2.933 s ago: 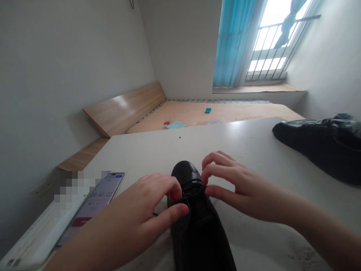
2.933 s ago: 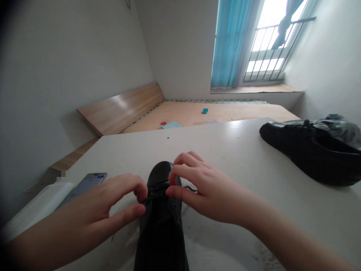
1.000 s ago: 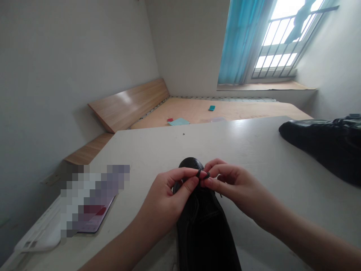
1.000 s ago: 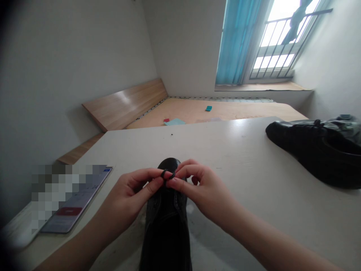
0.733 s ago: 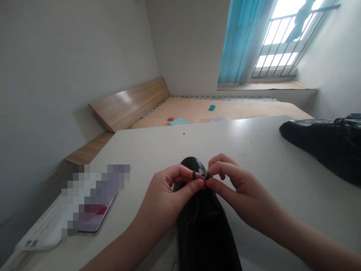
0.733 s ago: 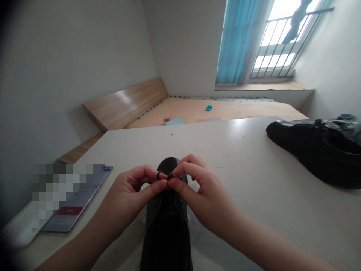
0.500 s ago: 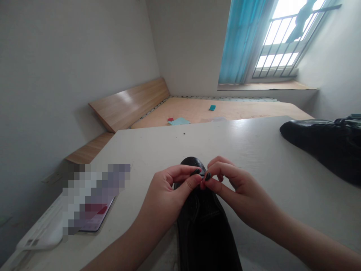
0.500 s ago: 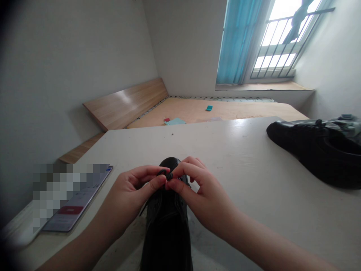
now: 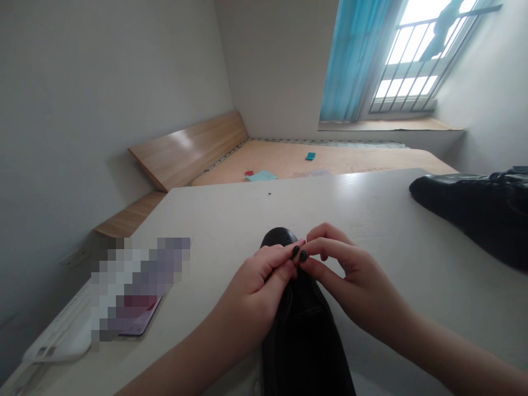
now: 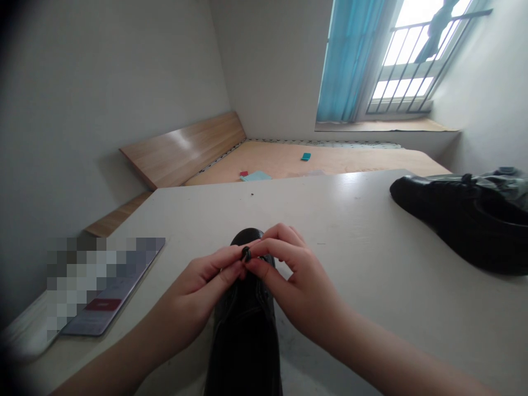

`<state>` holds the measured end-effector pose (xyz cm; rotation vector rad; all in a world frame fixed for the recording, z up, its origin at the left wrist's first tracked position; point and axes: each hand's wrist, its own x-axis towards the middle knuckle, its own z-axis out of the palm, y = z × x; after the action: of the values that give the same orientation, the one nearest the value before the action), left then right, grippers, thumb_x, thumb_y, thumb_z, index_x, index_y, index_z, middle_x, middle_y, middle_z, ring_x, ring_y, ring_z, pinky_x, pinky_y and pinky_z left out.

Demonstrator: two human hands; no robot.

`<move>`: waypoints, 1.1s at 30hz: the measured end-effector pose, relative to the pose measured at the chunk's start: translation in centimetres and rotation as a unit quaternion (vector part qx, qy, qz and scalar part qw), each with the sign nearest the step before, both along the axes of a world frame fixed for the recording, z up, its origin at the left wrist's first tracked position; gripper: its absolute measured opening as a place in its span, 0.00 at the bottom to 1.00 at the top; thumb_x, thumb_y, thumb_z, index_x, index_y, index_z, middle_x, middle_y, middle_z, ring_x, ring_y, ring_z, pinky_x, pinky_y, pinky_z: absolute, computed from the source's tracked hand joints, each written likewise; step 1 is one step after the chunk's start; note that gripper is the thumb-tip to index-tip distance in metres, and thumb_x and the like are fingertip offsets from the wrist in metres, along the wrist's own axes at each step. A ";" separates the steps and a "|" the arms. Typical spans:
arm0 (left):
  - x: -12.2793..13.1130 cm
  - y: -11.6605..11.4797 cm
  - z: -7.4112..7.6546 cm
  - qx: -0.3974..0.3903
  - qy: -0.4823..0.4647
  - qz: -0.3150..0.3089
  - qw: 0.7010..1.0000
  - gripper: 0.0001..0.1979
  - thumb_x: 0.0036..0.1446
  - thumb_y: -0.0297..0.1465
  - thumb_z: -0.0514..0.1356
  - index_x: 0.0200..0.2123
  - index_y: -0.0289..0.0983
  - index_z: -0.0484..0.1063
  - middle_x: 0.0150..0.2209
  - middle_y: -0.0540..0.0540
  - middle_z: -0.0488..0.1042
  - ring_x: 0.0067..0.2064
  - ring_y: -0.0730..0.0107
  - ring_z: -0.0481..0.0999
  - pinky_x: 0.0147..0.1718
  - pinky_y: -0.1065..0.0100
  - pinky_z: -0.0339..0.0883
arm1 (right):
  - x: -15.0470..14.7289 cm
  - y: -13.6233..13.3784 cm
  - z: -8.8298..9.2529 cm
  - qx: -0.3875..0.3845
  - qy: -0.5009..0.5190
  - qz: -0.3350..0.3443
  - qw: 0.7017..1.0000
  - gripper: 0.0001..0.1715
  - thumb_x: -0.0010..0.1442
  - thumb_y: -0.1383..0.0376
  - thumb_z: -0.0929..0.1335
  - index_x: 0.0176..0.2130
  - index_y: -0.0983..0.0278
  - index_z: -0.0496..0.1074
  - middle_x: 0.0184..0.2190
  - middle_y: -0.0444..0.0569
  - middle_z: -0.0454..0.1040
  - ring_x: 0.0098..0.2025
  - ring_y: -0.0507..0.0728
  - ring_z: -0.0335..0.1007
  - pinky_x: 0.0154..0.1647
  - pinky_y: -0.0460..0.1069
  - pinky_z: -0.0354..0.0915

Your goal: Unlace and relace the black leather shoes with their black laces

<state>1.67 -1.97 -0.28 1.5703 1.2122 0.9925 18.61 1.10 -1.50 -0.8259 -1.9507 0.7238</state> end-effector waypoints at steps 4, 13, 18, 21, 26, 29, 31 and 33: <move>0.2 0.4 -0.1 -0.029 -0.029 0.028 0.999 0.17 0.61 0.35 0.55 0.45 0.33 0.80 0.29 0.47 0.73 0.34 0.65 0.72 0.39 0.67 0.67 | 0.1 0.1 0.1 0.068 -0.043 -0.007 0.997 0.08 0.65 0.69 0.66 0.34 0.62 0.73 0.32 0.47 0.69 0.38 0.55 0.66 0.40 0.51 0.65; 0.1 -0.4 -0.3 -0.006 -0.002 0.003 1.000 0.20 0.62 0.34 0.54 0.55 0.40 0.76 0.52 0.43 0.77 0.55 0.56 0.70 0.56 0.60 0.61 | 0.3 -0.1 1.1 0.066 -0.105 -0.044 0.991 0.10 0.62 0.71 0.68 0.28 0.62 0.70 0.31 0.47 0.68 0.37 0.56 0.64 0.37 0.50 0.63; 0.1 -0.1 -0.2 0.006 -0.008 0.010 1.000 0.13 0.63 0.36 0.55 0.35 0.38 0.79 0.32 0.48 0.75 0.38 0.65 0.72 0.42 0.67 0.62 | 0.4 0.0 0.9 0.109 -0.116 -0.087 0.983 0.13 0.60 0.67 0.72 0.29 0.61 0.63 0.31 0.45 0.67 0.37 0.56 0.62 0.36 0.50 0.61; 0.1 0.0 0.0 -0.010 -0.011 0.012 1.000 0.18 0.63 0.38 0.55 0.23 0.37 0.70 0.25 0.51 0.67 0.31 0.69 0.67 0.34 0.68 0.59 | 0.4 -0.1 0.9 0.165 -0.127 -0.052 0.977 0.07 0.64 0.67 0.69 0.33 0.62 0.67 0.34 0.47 0.68 0.39 0.56 0.62 0.40 0.50 0.61; -0.1 0.1 0.2 -0.030 -0.033 0.003 0.999 0.18 0.63 0.39 0.55 0.22 0.37 0.67 0.25 0.51 0.68 0.30 0.70 0.66 0.32 0.69 0.58 | 0.5 -0.5 0.9 0.204 -0.125 -0.028 0.971 0.05 0.65 0.71 0.66 0.37 0.62 0.67 0.37 0.48 0.70 0.42 0.56 0.62 0.43 0.51 0.61; -0.3 0.1 0.2 -0.023 -0.029 -0.009 0.999 0.18 0.63 0.38 0.54 0.22 0.37 0.67 0.25 0.50 0.67 0.31 0.70 0.66 0.33 0.69 0.58 | 0.5 -0.6 1.0 0.202 -0.128 -0.041 0.970 0.04 0.65 0.70 0.67 0.38 0.62 0.67 0.37 0.48 0.70 0.43 0.56 0.62 0.44 0.51 0.62; -0.3 0.1 0.2 -0.017 -0.025 -0.015 0.999 0.18 0.63 0.38 0.54 0.23 0.37 0.67 0.26 0.50 0.68 0.32 0.69 0.67 0.33 0.69 0.58 | 0.5 -0.6 1.0 0.201 -0.129 -0.043 0.970 0.04 0.65 0.70 0.67 0.38 0.62 0.67 0.37 0.48 0.70 0.43 0.56 0.62 0.44 0.51 0.62; -0.4 0.1 0.3 -0.014 -0.023 -0.015 1.000 0.18 0.63 0.37 0.55 0.23 0.36 0.69 0.26 0.50 0.70 0.32 0.70 0.68 0.33 0.70 0.59 | 0.5 -0.5 1.0 0.198 -0.126 -0.034 0.971 0.05 0.65 0.71 0.66 0.37 0.62 0.66 0.37 0.48 0.70 0.42 0.56 0.62 0.43 0.51 0.62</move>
<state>1.32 -1.89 0.03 1.5312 1.1646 0.9823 19.07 0.60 -0.51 -0.7569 -2.1829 0.1783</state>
